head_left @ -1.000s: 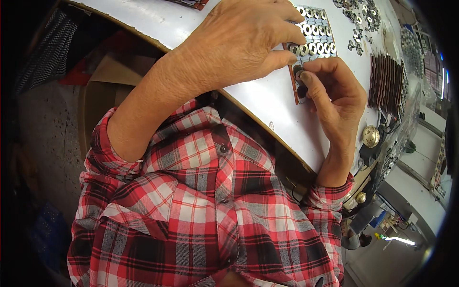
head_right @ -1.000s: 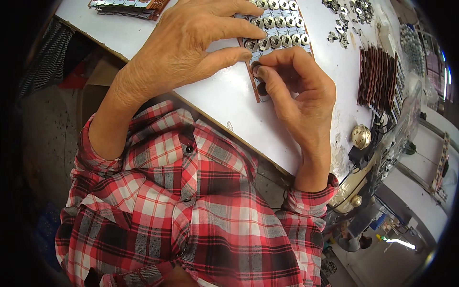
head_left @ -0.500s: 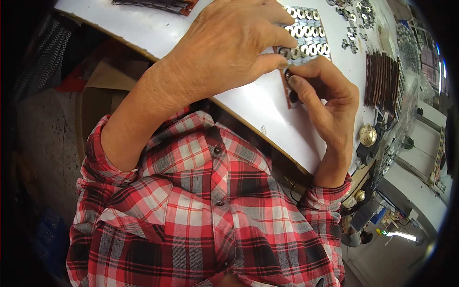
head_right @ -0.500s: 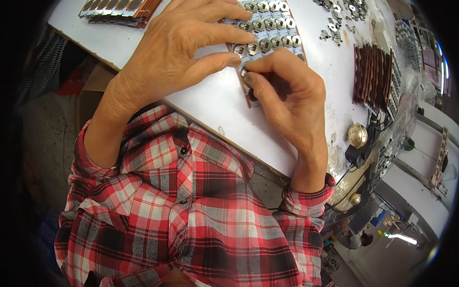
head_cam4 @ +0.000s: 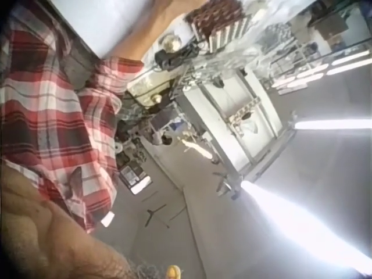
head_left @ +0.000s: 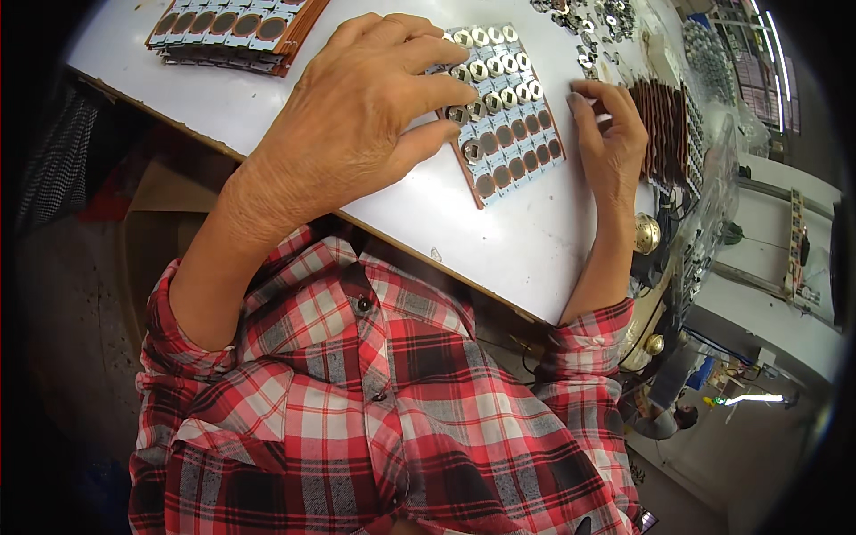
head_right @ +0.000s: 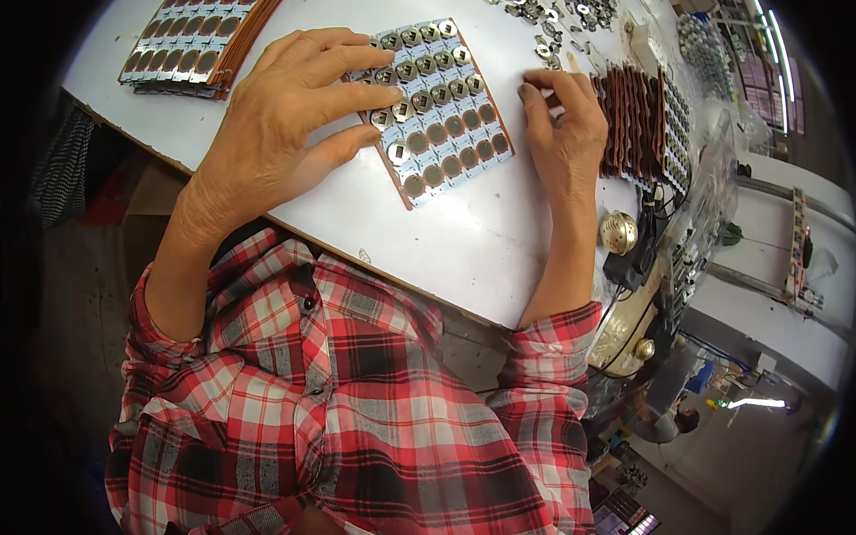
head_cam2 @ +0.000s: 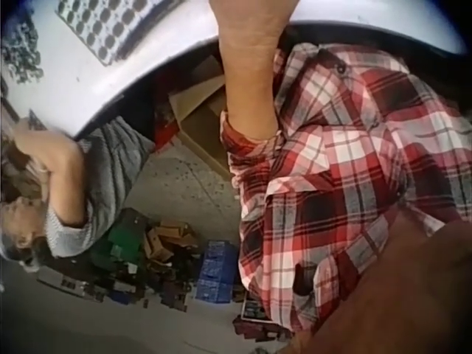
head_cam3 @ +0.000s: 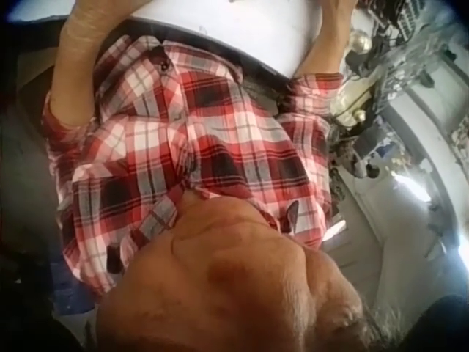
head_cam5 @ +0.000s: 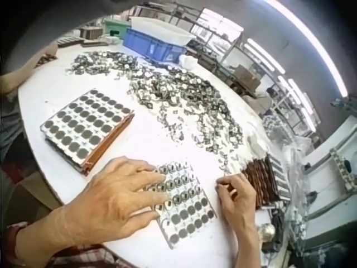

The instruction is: Placing small metal components into a grid-like assembly tray.

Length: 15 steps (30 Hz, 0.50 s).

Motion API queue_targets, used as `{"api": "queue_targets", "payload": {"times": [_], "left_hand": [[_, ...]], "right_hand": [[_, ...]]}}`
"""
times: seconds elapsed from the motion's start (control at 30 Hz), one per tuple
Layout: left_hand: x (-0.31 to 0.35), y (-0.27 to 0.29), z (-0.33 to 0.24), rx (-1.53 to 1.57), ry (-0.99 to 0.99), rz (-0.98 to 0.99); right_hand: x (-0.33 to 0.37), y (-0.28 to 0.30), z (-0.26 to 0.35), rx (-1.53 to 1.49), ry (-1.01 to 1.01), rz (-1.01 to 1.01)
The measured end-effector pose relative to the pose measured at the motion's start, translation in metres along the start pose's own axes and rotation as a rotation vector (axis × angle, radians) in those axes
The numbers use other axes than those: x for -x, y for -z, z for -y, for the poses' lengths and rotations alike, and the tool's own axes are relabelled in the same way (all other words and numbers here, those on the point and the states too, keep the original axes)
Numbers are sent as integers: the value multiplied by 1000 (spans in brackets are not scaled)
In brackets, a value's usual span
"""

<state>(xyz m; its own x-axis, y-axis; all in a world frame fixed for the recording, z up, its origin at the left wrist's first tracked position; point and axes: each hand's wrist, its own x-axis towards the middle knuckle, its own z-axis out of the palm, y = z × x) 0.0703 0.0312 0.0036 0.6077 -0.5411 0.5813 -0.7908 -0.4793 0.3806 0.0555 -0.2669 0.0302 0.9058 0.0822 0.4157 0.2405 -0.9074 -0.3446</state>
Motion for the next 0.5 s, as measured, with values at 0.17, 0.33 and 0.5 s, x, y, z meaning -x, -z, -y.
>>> {"api": "queue_targets", "payload": {"times": [0.17, 0.33, 0.5], "left_hand": [[-1, -3, 0, 13, 0, 11], [0, -2, 1, -2, -7, 5], [-1, -1, 2, 26, -13, 37]], "right_hand": [[8, 12, -5, -233, -321, -32], [11, 22, 4, -519, -468, -103], [12, 38, 4, -555, -513, -315]]}}
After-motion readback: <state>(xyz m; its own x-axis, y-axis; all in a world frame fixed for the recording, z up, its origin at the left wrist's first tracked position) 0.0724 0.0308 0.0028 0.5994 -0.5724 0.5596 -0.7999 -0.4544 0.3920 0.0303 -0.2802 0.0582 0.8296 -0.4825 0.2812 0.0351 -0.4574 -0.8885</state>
